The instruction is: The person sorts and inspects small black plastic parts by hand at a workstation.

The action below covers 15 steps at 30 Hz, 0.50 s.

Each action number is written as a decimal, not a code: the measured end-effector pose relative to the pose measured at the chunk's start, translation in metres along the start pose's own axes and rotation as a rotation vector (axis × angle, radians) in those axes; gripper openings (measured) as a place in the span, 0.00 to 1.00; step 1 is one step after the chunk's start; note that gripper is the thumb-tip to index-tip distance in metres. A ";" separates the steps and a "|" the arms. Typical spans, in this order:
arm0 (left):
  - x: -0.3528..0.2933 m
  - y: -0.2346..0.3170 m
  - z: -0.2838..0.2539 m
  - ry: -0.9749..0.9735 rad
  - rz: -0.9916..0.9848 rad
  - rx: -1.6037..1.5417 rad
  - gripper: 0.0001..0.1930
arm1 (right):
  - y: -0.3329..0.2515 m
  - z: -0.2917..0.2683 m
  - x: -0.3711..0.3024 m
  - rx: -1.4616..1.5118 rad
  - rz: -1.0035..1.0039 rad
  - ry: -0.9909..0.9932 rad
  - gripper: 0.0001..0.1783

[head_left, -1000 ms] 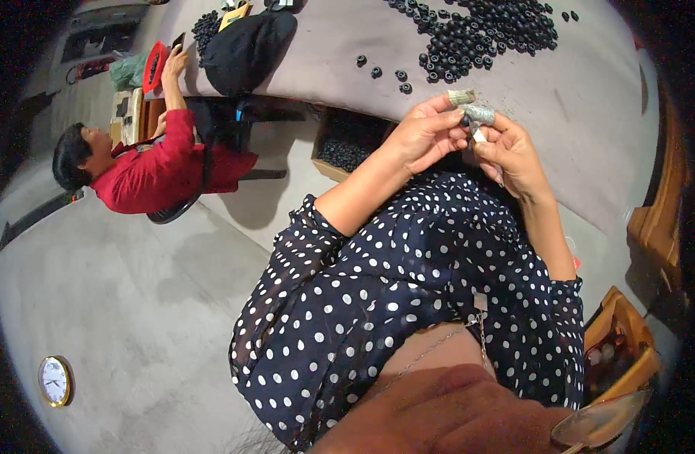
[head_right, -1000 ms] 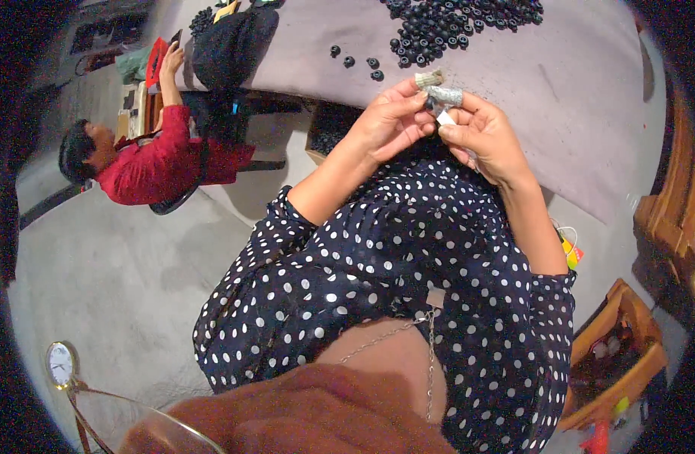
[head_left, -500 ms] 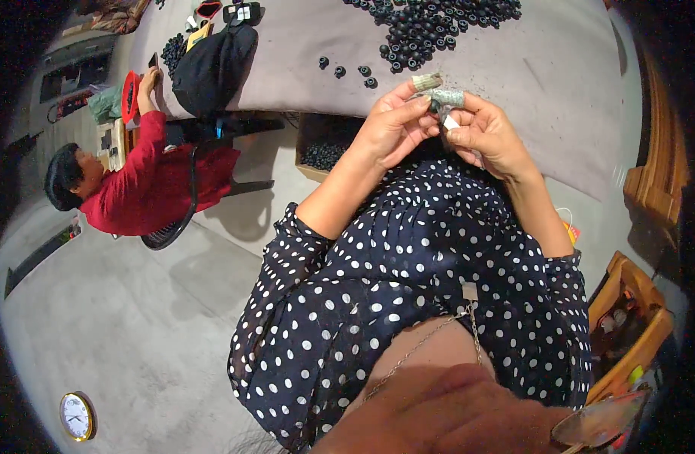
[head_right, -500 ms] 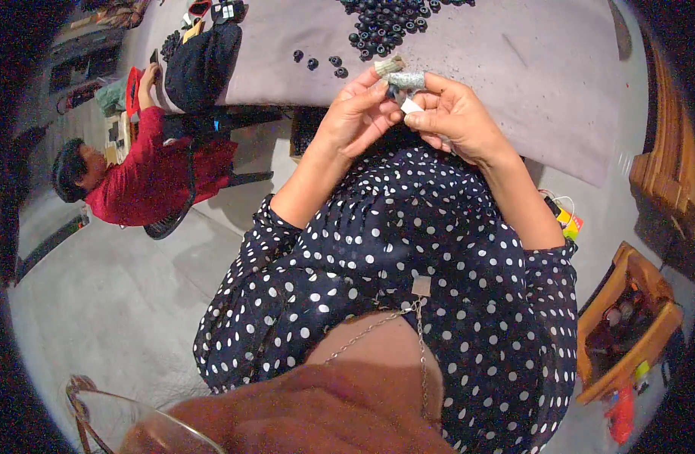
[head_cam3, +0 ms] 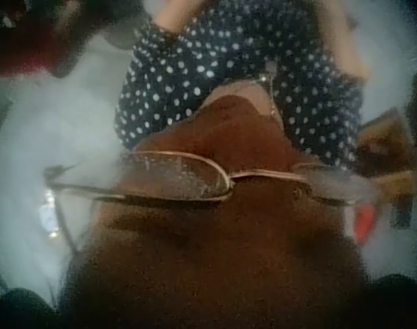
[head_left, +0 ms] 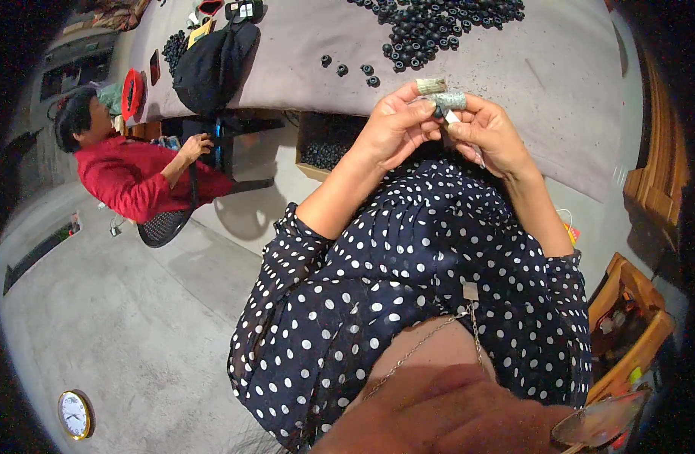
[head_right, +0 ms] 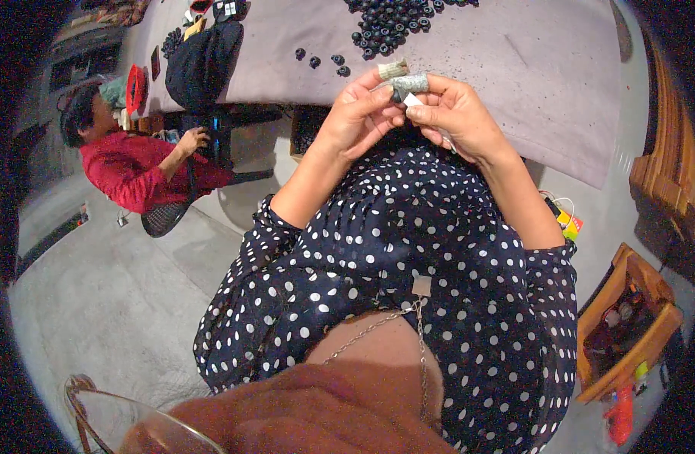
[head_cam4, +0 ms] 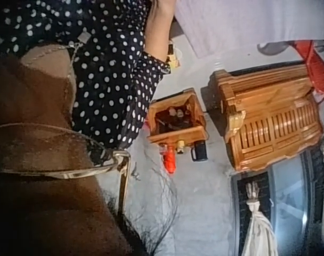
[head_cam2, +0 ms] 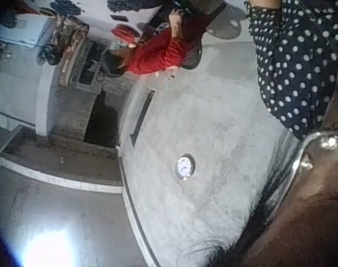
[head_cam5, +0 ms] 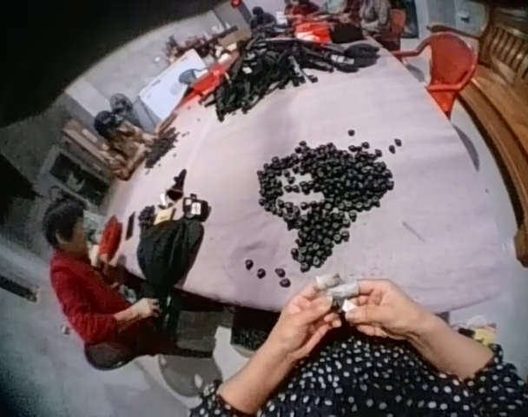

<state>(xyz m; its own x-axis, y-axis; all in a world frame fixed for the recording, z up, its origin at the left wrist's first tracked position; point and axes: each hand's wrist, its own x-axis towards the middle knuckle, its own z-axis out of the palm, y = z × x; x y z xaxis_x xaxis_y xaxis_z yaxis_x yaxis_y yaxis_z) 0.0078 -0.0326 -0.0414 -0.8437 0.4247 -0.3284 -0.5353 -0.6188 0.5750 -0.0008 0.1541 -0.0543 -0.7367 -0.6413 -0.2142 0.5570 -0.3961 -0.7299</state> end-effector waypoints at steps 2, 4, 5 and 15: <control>-0.002 0.000 0.001 0.030 -0.002 0.043 0.15 | -0.001 0.001 0.001 -0.007 -0.003 0.000 0.18; -0.002 -0.001 0.000 0.026 0.021 -0.022 0.14 | -0.003 0.003 0.002 -0.014 -0.004 -0.005 0.19; -0.001 -0.001 -0.001 0.028 0.025 -0.023 0.14 | -0.003 0.004 0.002 -0.014 -0.012 0.000 0.19; -0.005 0.003 -0.005 0.008 0.081 -0.026 0.14 | -0.008 0.015 0.001 -0.055 -0.001 -0.036 0.24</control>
<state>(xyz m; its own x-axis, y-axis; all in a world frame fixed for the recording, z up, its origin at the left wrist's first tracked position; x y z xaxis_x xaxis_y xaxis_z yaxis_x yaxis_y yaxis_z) 0.0104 -0.0403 -0.0418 -0.8844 0.3676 -0.2875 -0.4662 -0.6675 0.5806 -0.0003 0.1464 -0.0387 -0.7222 -0.6649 -0.1907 0.5340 -0.3607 -0.7646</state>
